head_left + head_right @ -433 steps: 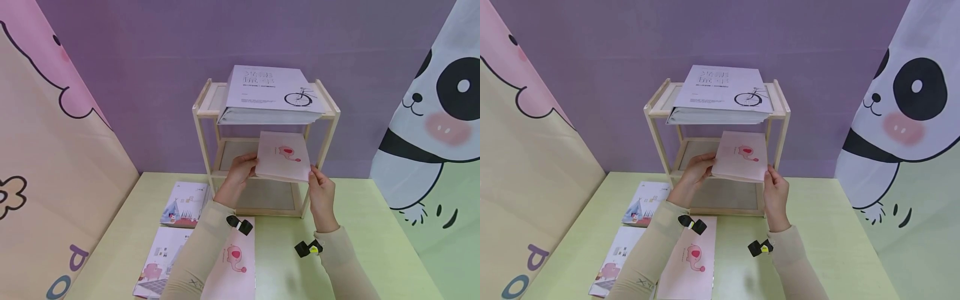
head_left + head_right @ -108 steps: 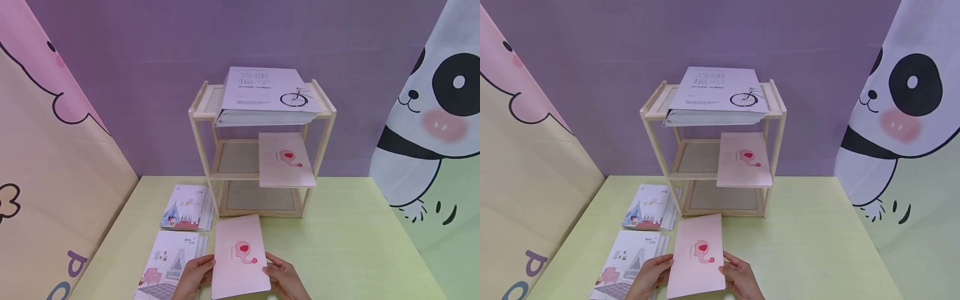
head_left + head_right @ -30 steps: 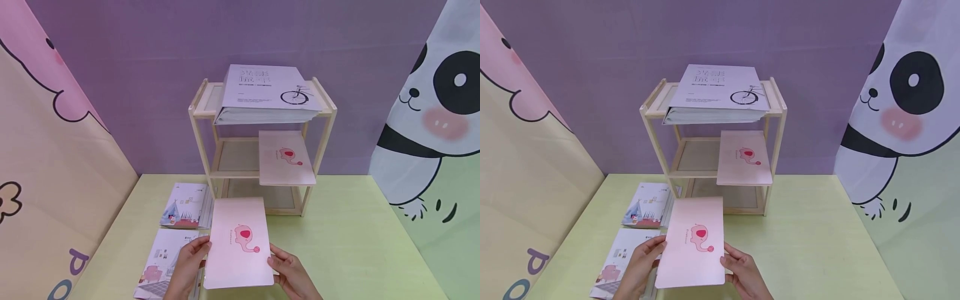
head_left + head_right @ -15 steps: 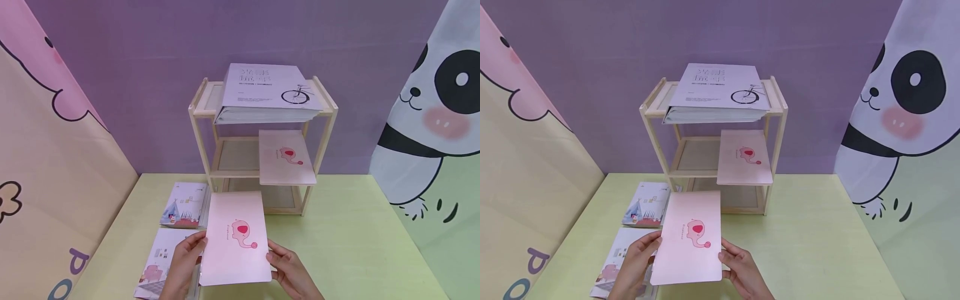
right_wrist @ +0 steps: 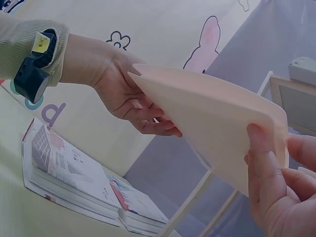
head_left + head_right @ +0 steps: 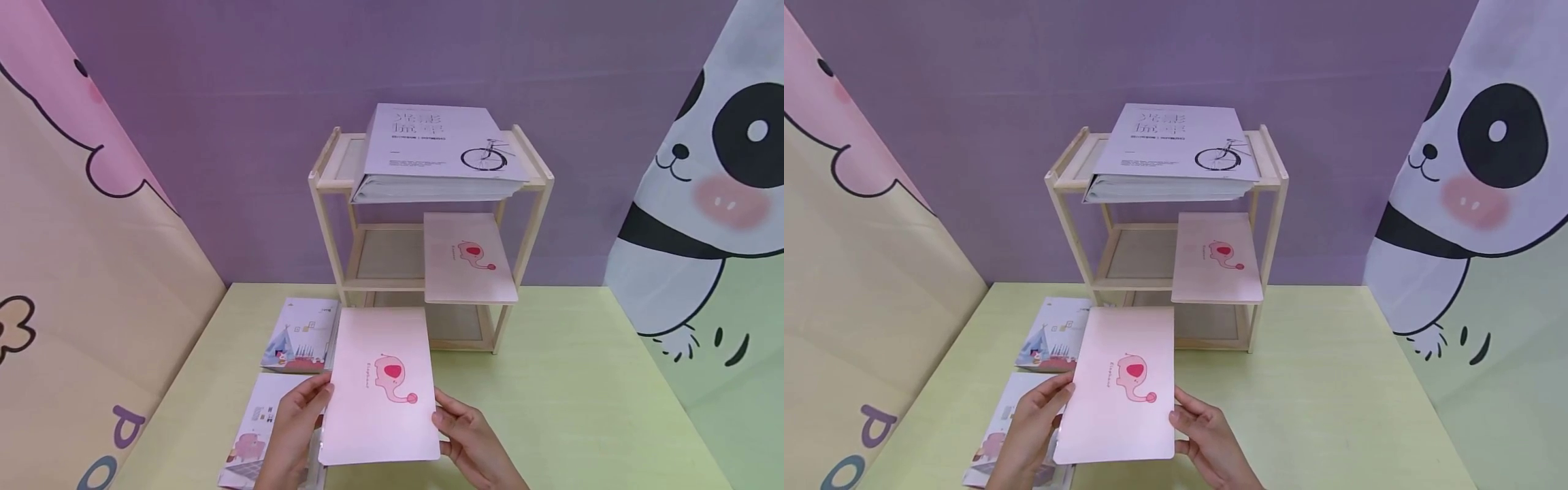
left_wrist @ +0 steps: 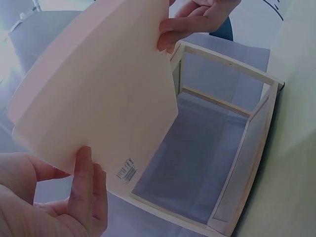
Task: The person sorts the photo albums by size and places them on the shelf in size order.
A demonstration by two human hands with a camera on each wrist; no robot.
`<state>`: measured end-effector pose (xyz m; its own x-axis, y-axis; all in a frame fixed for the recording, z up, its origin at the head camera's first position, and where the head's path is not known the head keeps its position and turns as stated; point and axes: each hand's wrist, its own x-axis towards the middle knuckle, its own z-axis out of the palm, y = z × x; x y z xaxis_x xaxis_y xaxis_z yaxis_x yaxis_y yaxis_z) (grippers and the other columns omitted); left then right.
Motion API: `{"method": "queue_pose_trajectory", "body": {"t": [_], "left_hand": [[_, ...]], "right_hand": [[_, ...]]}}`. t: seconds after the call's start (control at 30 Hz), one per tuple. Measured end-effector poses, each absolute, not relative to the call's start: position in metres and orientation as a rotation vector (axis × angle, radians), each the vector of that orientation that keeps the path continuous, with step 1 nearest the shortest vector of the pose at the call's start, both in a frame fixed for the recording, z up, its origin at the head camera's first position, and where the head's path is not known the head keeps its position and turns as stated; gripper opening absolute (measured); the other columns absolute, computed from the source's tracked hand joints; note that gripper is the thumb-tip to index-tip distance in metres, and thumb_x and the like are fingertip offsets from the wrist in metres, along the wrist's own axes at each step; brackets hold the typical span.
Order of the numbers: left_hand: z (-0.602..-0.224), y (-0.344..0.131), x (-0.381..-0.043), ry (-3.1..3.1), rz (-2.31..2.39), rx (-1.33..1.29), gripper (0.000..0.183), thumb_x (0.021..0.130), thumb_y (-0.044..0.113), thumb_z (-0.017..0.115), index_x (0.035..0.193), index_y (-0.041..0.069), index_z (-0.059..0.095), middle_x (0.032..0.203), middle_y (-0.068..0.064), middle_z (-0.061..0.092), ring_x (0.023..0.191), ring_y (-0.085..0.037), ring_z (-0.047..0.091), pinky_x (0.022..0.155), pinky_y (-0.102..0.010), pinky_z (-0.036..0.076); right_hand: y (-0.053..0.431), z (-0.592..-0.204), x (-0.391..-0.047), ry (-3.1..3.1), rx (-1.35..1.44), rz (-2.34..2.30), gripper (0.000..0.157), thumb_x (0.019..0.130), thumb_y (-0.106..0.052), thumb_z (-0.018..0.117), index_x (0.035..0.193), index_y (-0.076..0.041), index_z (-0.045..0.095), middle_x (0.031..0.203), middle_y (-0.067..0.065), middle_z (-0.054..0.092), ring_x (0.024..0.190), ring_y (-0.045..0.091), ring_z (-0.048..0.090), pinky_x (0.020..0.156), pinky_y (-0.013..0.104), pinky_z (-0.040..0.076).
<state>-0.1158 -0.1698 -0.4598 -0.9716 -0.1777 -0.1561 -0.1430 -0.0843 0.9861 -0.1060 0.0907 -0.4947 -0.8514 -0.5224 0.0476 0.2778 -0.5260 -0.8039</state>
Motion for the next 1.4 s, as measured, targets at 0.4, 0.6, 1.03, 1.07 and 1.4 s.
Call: {"method": "queue_pose_trajectory", "body": {"t": [0.4,0.6,1.03,1.07,1.4], "left_hand": [[-0.453,-0.171,-0.117,-2.063,-2.247,0.31,0.035,0.094,0.006,0.053,0.124,-0.013,0.051,0.087,0.01,0.062,0.077,-0.005,0.057,0.061,-0.022,0.051],[-0.45,-0.173,-0.116,-2.067,-2.224,0.298,0.037,0.094,0.005,0.053,0.125,-0.015,0.049,0.087,0.011,0.062,0.077,-0.004,0.056,0.063,-0.02,0.051],[-0.44,-0.172,-0.116,-2.031,-2.215,0.266,0.038,0.094,0.002,0.051,0.126,-0.018,0.046,0.087,0.013,0.062,0.081,-0.001,0.057,0.067,-0.018,0.051],[-0.44,-0.172,-0.116,-2.032,-2.214,0.261,0.038,0.094,0.002,0.05,0.126,-0.018,0.046,0.087,0.013,0.062,0.081,-0.002,0.056,0.067,-0.018,0.051],[-0.437,-0.174,-0.118,-2.018,-2.237,0.207,0.038,0.095,0.004,0.05,0.126,-0.017,0.046,0.086,0.01,0.063,0.078,-0.005,0.057,0.064,-0.02,0.051]], "right_hand": [[0.086,-0.489,-0.109,1.206,-0.405,-2.398,0.037,0.097,-0.004,0.047,0.128,-0.021,0.059,0.117,-0.003,0.066,0.093,0.006,0.064,0.069,0.018,0.054],[0.084,-0.486,-0.108,1.215,-0.414,-2.403,0.038,0.096,-0.003,0.048,0.126,-0.023,0.059,0.117,-0.003,0.066,0.094,0.007,0.064,0.069,0.019,0.054],[0.08,-0.479,-0.108,1.191,-0.498,-2.438,0.04,0.096,0.0,0.047,0.13,-0.017,0.056,0.115,-0.001,0.066,0.094,0.008,0.064,0.069,0.019,0.055],[0.08,-0.478,-0.108,1.191,-0.501,-2.441,0.04,0.096,0.0,0.047,0.131,-0.016,0.055,0.115,-0.001,0.066,0.095,0.008,0.064,0.069,0.02,0.055],[0.08,-0.471,-0.107,1.225,-0.514,-2.447,0.04,0.096,-0.001,0.048,0.134,-0.013,0.053,0.117,-0.001,0.066,0.093,0.008,0.064,0.067,0.018,0.054]]}}
